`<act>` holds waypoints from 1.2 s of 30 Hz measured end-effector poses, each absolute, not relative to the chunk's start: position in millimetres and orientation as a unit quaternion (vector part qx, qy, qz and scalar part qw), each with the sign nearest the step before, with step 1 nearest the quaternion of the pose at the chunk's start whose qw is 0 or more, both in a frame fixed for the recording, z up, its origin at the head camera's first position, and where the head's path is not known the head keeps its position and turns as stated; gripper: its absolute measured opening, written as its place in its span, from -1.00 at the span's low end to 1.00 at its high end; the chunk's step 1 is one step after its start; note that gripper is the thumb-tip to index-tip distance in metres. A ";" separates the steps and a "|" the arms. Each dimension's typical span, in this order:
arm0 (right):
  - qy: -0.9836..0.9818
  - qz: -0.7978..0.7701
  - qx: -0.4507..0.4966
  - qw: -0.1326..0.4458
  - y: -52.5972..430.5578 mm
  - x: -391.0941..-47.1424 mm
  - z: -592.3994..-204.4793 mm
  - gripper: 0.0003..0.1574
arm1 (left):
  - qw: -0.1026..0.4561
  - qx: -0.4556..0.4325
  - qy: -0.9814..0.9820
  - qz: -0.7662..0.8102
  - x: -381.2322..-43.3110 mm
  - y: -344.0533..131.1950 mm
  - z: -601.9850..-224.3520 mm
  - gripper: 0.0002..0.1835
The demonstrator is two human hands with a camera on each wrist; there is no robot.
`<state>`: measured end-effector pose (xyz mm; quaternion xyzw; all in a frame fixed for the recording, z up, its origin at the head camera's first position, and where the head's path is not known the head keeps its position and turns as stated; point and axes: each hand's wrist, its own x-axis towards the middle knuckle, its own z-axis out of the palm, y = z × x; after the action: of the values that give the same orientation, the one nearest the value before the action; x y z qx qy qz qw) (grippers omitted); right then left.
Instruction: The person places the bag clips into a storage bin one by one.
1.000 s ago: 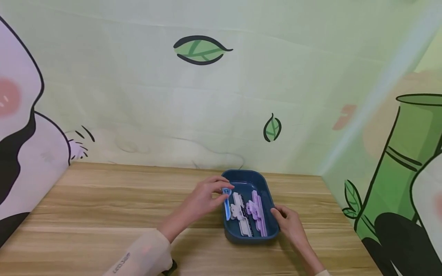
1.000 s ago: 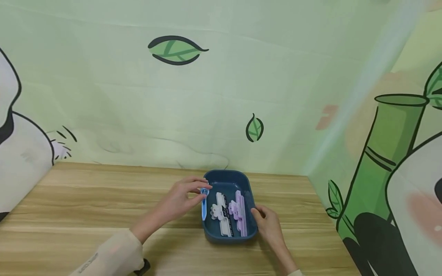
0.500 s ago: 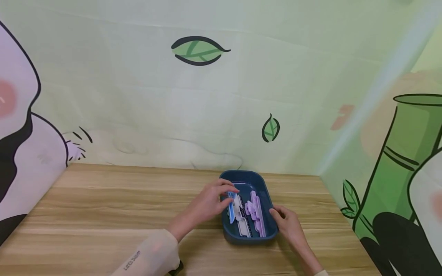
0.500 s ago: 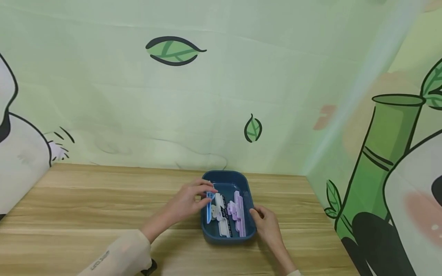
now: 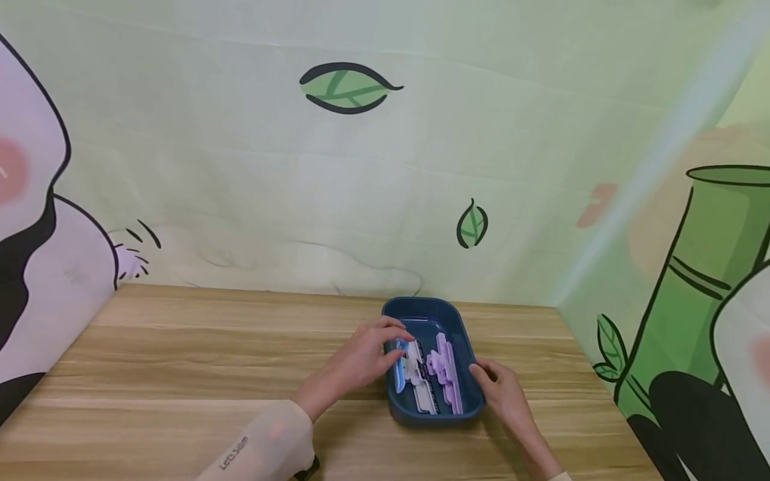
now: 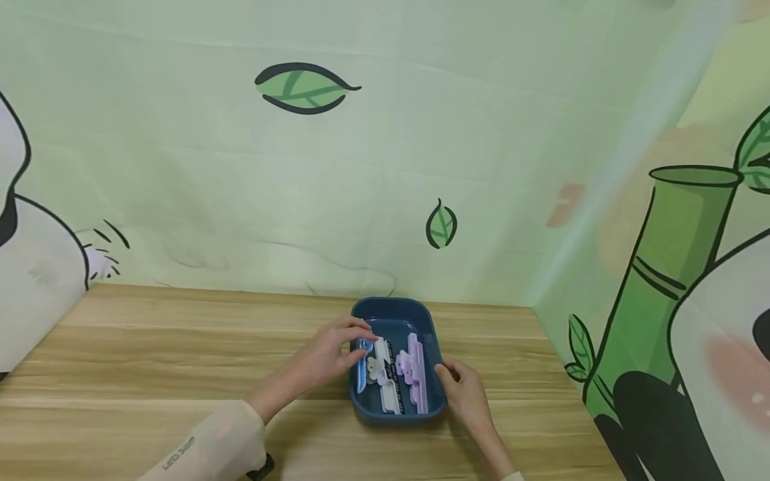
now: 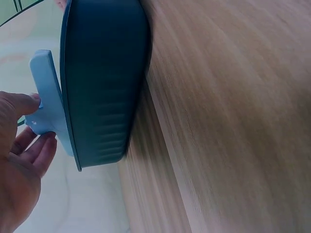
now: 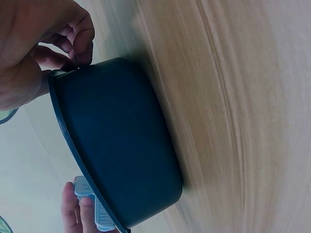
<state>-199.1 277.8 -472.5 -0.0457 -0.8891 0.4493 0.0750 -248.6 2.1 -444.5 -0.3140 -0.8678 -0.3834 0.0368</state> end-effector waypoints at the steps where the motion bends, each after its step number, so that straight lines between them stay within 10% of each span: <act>1: -0.889 0.449 -0.046 0.075 277.7 -199.0 -472.4 -0.63 | 0.037 -0.314 -0.869 -0.382 -248.9 2.1 -445.1 -0.73; 36: -0.885 0.455 -0.057 0.076 275.7 -197.4 -473.8 -0.62 | 0.097 -0.279 -0.879 -0.374 -244.6 -20.2 -452.3 -0.73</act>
<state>-197.4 275.7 -473.8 -0.0567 -0.8852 0.4554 0.0762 -244.6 -20.2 -452.3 -0.2793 -0.8790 -0.3741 0.0970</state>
